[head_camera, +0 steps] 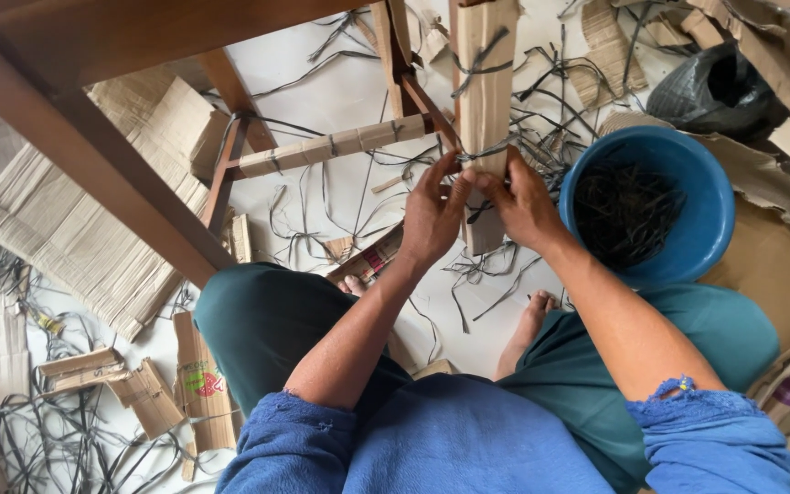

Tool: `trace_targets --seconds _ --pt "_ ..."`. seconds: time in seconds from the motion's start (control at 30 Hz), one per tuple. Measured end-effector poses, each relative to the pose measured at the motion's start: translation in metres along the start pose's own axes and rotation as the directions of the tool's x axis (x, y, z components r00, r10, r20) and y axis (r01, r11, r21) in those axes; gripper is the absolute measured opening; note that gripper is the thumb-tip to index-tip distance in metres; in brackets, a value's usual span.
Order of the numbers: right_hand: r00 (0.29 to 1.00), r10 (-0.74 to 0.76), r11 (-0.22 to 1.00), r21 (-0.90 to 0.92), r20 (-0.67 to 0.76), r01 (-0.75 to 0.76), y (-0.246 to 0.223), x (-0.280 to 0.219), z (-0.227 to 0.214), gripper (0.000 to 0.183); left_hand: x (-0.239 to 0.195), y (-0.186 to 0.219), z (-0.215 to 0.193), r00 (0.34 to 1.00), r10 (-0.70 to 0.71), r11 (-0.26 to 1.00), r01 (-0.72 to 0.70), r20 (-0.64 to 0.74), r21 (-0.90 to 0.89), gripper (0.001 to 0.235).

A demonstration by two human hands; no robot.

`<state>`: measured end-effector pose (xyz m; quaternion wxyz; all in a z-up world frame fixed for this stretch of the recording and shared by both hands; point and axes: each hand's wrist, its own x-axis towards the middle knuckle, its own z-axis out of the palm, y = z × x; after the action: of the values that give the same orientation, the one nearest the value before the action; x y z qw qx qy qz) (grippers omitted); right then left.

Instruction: The person sits on the floor and repeatedly ties dark cords around a cardboard-wrapped wooden furniture leg. They pick cords from a blue bowl, wrap them around the leg, and tie knots by hand. The workspace is cluttered with cardboard scraps and loose cords.

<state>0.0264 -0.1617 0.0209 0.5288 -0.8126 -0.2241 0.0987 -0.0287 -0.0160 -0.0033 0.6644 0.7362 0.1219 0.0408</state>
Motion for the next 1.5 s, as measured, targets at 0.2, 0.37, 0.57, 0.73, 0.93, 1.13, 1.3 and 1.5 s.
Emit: trace_targets --seconds 0.2,0.37,0.57,0.73,0.93,1.13,1.3,1.5 --pt "0.997 0.072 0.994 -0.083 0.039 -0.068 -0.005 0.000 -0.002 0.037 -0.008 0.001 -0.007 0.994 -0.099 0.992 0.103 -0.048 0.073 0.060" --pt "0.993 0.106 0.988 -0.119 0.057 -0.098 0.005 -0.001 -0.005 0.045 -0.031 0.021 -0.028 0.992 -0.056 0.996 0.047 -0.112 -0.082 0.034" --pt "0.980 0.139 0.983 -0.143 0.143 -0.118 -0.013 0.007 -0.016 0.050 -0.053 0.021 -0.080 0.935 0.017 0.953 -0.121 -0.354 -0.276 0.012" --pt "0.968 0.137 0.989 -0.077 0.212 -0.123 -0.009 0.009 -0.025 0.051 -0.090 0.029 -0.142 0.813 -0.066 0.935 -0.152 -0.578 -0.322 0.015" --pt "0.955 0.166 0.981 -0.144 0.247 -0.133 -0.013 0.017 -0.033 0.055 -0.127 0.052 -0.192 0.719 -0.211 0.916 -0.091 -0.662 -0.391 0.039" --pt "0.947 0.191 0.980 -0.104 0.260 -0.169 -0.013 0.011 -0.034 0.054 -0.118 0.040 -0.210 0.681 -0.120 0.963 -0.097 -0.723 -0.251 0.015" --pt "0.931 0.165 0.982 0.033 0.326 -0.186 -0.023 0.009 -0.036 0.057 -0.092 0.010 -0.237 0.598 0.095 0.991 -0.130 -0.796 0.021 0.038" --pt "0.914 0.316 0.947 -0.033 0.254 -0.319 -0.062 0.010 -0.050 0.096 -0.055 0.016 -0.271 0.596 0.229 0.973 -0.117 -0.769 0.199 0.069"
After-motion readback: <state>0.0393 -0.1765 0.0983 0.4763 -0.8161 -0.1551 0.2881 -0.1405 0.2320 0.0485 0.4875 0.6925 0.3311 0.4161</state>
